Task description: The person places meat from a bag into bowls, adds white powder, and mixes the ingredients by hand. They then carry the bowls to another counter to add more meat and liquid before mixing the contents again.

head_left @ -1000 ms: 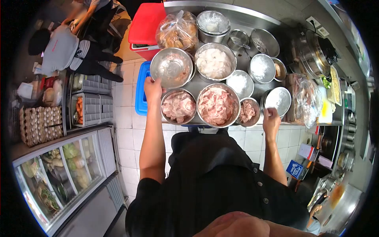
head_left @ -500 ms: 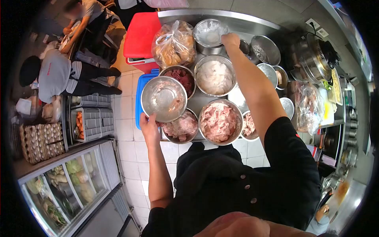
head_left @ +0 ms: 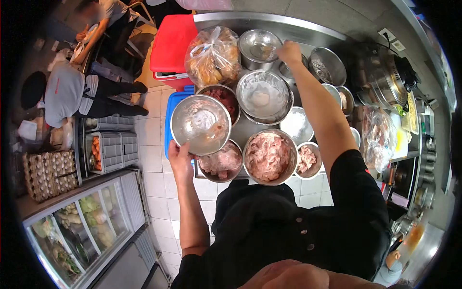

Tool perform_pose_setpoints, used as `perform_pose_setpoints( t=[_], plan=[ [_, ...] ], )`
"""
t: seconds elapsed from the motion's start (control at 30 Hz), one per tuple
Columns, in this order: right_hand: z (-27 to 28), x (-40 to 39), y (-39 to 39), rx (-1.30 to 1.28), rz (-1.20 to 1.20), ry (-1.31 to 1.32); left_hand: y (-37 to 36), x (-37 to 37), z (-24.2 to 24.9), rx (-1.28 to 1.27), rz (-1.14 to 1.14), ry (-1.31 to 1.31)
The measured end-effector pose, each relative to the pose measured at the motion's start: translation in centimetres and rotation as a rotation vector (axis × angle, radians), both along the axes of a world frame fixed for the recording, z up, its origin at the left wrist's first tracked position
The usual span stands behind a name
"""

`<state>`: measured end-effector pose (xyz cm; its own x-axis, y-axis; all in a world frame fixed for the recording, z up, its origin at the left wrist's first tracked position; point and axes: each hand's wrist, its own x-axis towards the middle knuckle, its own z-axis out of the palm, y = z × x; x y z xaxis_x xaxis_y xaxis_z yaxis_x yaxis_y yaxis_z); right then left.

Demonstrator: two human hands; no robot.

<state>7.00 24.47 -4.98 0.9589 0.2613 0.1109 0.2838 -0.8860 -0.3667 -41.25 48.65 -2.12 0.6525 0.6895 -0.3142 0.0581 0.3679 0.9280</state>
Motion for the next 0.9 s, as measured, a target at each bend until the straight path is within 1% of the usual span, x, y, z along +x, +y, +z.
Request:
perform_pose_setpoints(
  t=[0.03, 0.07, 0.13, 0.17, 0.23, 0.27, 0.33, 0.37, 0.43, 0.47, 0.5, 0.53, 0.57, 0.6, 0.67, 0.73, 0.77, 0.83, 0.87, 0.9],
  plan=[
    [-0.8, 0.4, 0.8, -0.116, -0.072, -0.022, -0.4, 0.7, 0.3, -0.006, -0.007, 0.007],
    [-1.4, 0.9, 1.2, -0.112, -0.071, -0.016, -0.7, 1.1, 0.4, -0.014, -0.015, 0.016],
    [-0.5, 1.2, 1.6, -0.041, -0.209, -0.012, -0.8, 1.5, 0.3, -0.004, -0.027, 0.019],
    [-0.2, 1.3, 1.4, -0.044, -0.208, -0.005, -0.9, 1.5, 0.4, -0.007, -0.016, 0.022],
    [0.9, 2.1, 1.0, 0.086, -0.204, -0.179, -0.7, 1.4, 0.6, -0.013, 0.003, 0.024],
    [2.0, 2.0, 1.0, 0.085, -0.195, -0.176, -0.3, 1.1, 0.6, -0.007, 0.018, 0.015],
    [5.9, -0.3, 0.9, 0.188, -0.059, -0.23, 0.6, 0.5, 0.9, -0.001, 0.038, 0.013],
    [6.1, -0.9, 1.2, 0.275, -0.022, -0.192, 1.0, 0.4, 1.3, 0.002, 0.071, 0.011],
    [3.4, -1.0, 2.7, 0.563, 0.253, 0.13, 1.6, 0.6, 2.6, 0.002, 0.107, -0.014],
    [8.1, -6.7, 4.3, 0.653, 0.255, 0.412, 1.8, 0.9, 3.2, 0.002, 0.102, -0.017],
    [5.2, -6.5, 5.4, 0.668, 0.43, 0.424, 2.0, 1.1, 3.8, 0.023, 0.117, -0.028],
    [5.0, -8.1, 6.4, 0.604, 0.614, 0.429, 2.3, 1.3, 4.1, 0.044, 0.133, -0.039],
    [9.7, -12.1, 7.3, 0.421, 0.477, 0.678, 2.8, 1.4, 4.4, 0.062, 0.121, -0.05],
    [7.6, -10.8, 7.9, 0.403, 0.655, 0.826, 3.0, 1.5, 4.7, 0.065, 0.117, -0.052],
    [5.5, -7.9, 8.1, 0.396, 0.59, 0.692, 3.3, 1.7, 5.2, 0.066, 0.125, -0.064],
    [0.6, -1.5, 7.8, -0.051, 0.526, 0.016, 3.6, 1.5, 5.0, 0.078, 0.12, -0.069],
    [1.5, -0.5, 7.3, -0.274, 0.495, 0.01, 3.7, 1.4, 4.8, 0.079, 0.104, -0.06],
    [-2.6, 1.7, 6.0, -0.31, 0.404, 0.042, 3.9, 1.7, 4.5, 0.084, 0.098, -0.046],
    [-4.0, 2.2, 6.5, -0.317, 0.432, 0.029, 3.7, 1.9, 4.6, 0.083, 0.093, -0.041],
    [-4.1, 1.9, 7.2, -0.324, 0.461, 0.016, 3.5, 2.2, 4.5, 0.081, 0.091, -0.036]
  ],
)
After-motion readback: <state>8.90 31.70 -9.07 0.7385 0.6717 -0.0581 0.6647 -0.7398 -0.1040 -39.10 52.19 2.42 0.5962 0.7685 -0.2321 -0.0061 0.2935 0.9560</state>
